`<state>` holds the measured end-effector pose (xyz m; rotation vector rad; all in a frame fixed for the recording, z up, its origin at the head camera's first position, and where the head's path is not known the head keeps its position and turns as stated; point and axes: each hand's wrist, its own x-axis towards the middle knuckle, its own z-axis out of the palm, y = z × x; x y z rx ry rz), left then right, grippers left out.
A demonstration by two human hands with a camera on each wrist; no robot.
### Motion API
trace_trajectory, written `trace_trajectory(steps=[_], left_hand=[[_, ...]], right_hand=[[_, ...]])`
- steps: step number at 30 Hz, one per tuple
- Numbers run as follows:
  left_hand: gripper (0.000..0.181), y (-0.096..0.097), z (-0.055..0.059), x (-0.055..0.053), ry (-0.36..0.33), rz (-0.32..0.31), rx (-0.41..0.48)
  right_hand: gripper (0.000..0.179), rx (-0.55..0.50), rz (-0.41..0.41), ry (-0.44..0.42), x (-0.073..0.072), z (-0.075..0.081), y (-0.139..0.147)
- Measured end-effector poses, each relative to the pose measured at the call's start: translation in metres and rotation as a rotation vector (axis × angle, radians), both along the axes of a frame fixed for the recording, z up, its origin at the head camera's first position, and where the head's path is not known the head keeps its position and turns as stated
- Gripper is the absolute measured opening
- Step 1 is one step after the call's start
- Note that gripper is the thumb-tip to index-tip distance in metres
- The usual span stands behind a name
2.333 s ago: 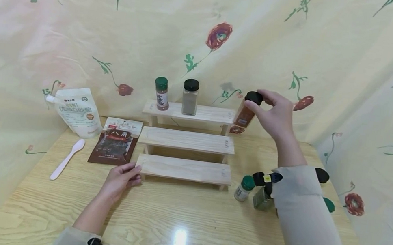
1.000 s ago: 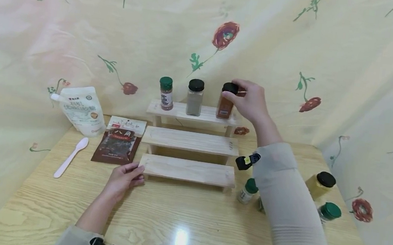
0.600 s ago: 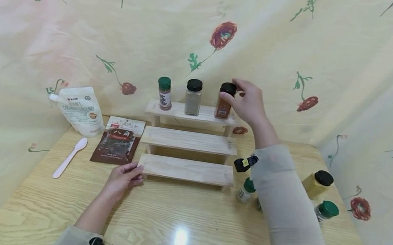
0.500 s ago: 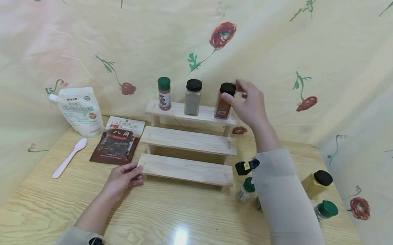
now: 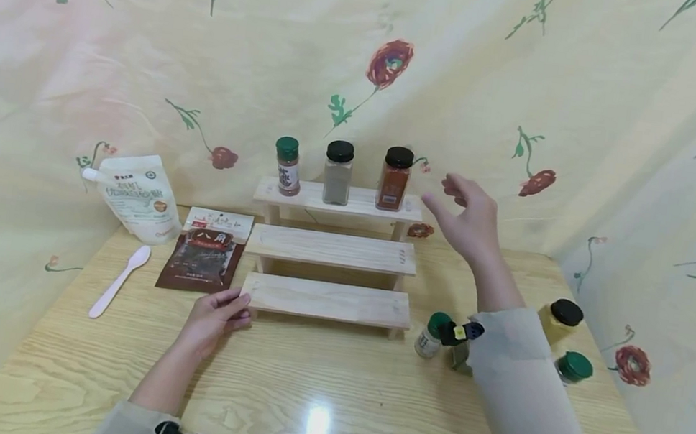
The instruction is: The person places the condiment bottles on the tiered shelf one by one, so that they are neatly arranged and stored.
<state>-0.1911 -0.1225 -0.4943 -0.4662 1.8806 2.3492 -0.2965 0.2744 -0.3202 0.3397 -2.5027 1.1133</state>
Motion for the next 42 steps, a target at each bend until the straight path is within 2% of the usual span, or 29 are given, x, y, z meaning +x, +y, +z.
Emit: trace_trajectory(steps=[14,19,24,36,42], left_hand=[[0.043,0.002,0.000,0.001,0.021,0.006,0.011],[0.042,0.003,0.000,0.002,0.031,0.017,-0.006],[0.041,0.003,-0.002,0.002,0.030,0.034,0.016],[0.039,0.002,-0.006,0.001,0.049,0.024,0.039],[0.039,0.001,-0.005,0.001,0.043,0.015,0.034]], right_hand=[[0.063,0.016,-0.108,-0.029,0.035,-0.024,0.047],[0.066,0.022,-0.135,-0.073,0.046,-0.029,0.065],[0.067,0.017,-0.141,-0.108,0.056,-0.037,0.084],[0.059,0.006,-0.216,-0.049,0.072,-0.057,0.118],[0.061,0.036,-0.252,-0.076,0.080,-0.061,0.134]])
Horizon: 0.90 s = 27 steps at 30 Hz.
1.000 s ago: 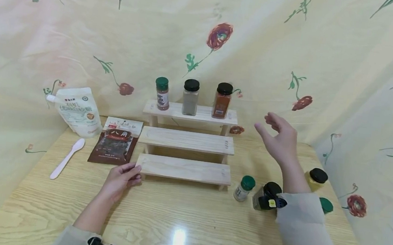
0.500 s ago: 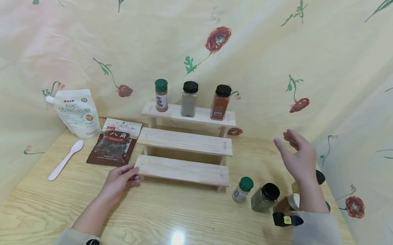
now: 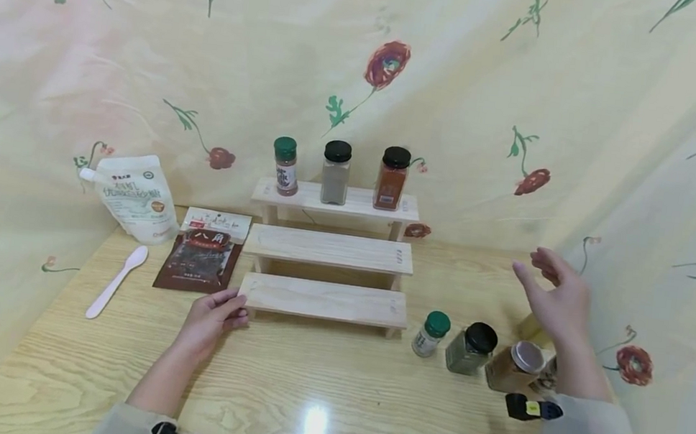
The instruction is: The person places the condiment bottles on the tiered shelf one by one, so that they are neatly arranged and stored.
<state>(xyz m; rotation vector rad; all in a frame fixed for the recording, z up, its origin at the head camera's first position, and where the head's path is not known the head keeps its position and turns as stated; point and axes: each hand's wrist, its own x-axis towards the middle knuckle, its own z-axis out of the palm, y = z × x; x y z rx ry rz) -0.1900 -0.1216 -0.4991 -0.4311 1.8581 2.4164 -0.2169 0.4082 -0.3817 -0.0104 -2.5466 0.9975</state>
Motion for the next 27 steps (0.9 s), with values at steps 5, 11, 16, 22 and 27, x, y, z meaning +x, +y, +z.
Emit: trace_trajectory(steps=[5,11,16,22,27], left_hand=[[0.039,0.000,0.001,-0.001,0.004,0.001,-0.008],[0.040,0.000,0.000,-0.001,0.003,0.004,-0.013],[0.040,-0.001,-0.001,0.000,0.009,0.000,-0.008],[0.040,-0.001,-0.001,0.000,0.010,-0.003,-0.003],[0.041,-0.001,-0.001,0.000,0.005,-0.007,-0.007]], right_hand=[[0.064,0.015,-0.028,-0.032,0.004,-0.001,0.010],[0.066,0.058,-0.057,-0.082,0.009,-0.003,0.019],[0.068,0.055,-0.064,-0.108,0.014,-0.004,0.027],[0.068,0.104,-0.071,-0.114,0.018,-0.009,0.036],[0.070,0.140,-0.080,-0.136,0.019,-0.013,0.045]])
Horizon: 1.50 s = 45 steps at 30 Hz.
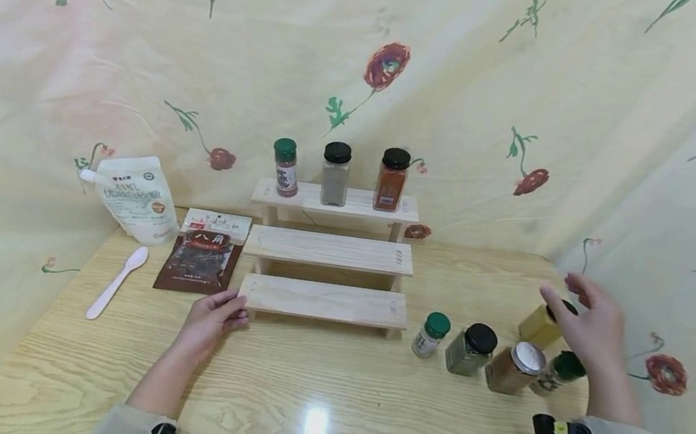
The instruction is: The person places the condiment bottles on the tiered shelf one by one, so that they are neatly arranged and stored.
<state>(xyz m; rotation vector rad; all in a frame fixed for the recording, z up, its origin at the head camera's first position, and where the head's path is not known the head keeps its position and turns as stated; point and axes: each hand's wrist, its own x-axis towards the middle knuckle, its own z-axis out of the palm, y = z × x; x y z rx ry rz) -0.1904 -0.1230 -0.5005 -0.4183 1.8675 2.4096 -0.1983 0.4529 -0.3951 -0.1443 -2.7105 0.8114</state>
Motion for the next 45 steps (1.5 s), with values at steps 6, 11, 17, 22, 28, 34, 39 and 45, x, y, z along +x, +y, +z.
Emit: trace_trajectory(steps=[6,11,17,22,28,34,39,45], left_hand=[[0.042,0.000,0.000,0.000,-0.011,0.000,0.001],[0.041,0.000,0.001,0.000,-0.013,0.004,0.000],[0.041,0.000,0.001,-0.001,-0.002,0.001,-0.003],[0.042,0.000,0.000,-0.001,0.002,-0.003,-0.010],[0.042,0.001,0.000,0.000,-0.001,-0.001,-0.011],[0.042,0.000,0.000,0.000,0.003,-0.001,-0.013],[0.042,0.000,0.001,0.000,0.003,0.001,-0.011],[0.043,0.000,0.002,0.001,-0.001,-0.006,-0.015]], right_hand=[[0.073,0.038,-0.009,-0.037,0.001,-0.006,0.014],[0.073,0.082,-0.004,-0.066,0.002,-0.011,0.023],[0.070,0.123,0.044,-0.111,0.003,-0.018,0.031],[0.065,0.124,0.060,-0.115,0.003,-0.024,0.034],[0.063,0.122,0.056,-0.110,0.004,-0.024,0.033],[0.067,0.111,0.049,-0.142,0.003,-0.024,0.035],[0.071,0.103,0.042,-0.176,0.003,-0.024,0.037],[0.071,0.098,0.033,-0.160,-0.001,-0.022,0.035]])
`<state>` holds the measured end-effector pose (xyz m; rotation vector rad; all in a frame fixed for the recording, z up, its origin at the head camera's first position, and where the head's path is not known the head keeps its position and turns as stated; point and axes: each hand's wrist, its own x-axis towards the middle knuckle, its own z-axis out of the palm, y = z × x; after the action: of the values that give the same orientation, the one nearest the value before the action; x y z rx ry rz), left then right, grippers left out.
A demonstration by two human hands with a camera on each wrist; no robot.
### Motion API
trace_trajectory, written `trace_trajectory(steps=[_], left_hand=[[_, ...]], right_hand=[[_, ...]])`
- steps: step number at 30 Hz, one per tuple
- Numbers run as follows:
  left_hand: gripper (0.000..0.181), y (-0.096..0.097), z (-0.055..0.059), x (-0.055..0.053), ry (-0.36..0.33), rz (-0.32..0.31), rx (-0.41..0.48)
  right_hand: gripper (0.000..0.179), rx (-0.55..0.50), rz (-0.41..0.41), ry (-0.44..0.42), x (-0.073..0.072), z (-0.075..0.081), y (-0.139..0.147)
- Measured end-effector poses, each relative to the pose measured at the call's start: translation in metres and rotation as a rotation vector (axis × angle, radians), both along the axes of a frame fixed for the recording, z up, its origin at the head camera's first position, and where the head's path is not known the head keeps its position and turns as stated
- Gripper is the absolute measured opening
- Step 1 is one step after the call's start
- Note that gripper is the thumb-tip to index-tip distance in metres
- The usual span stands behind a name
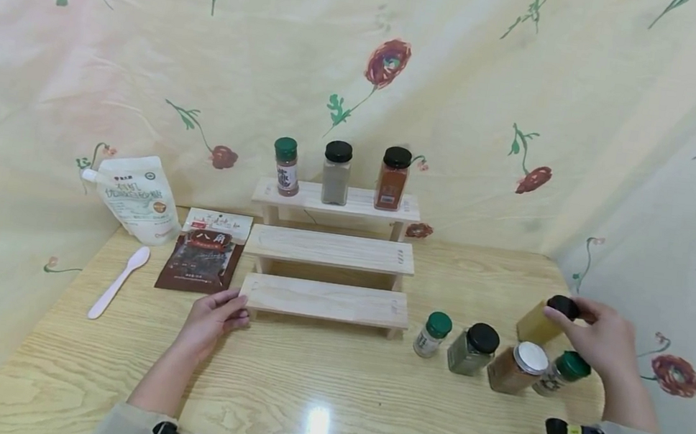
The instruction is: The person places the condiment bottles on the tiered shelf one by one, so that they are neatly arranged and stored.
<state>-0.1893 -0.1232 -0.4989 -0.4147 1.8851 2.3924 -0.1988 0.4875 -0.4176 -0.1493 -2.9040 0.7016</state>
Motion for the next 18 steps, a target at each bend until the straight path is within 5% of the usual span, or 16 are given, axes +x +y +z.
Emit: trace_trajectory(steps=[18], left_hand=[[0.040,0.001,0.000,-0.001,0.006,0.007,0.005]], right_hand=[[0.065,-0.046,0.029,0.144,-0.013,0.030,-0.045]])
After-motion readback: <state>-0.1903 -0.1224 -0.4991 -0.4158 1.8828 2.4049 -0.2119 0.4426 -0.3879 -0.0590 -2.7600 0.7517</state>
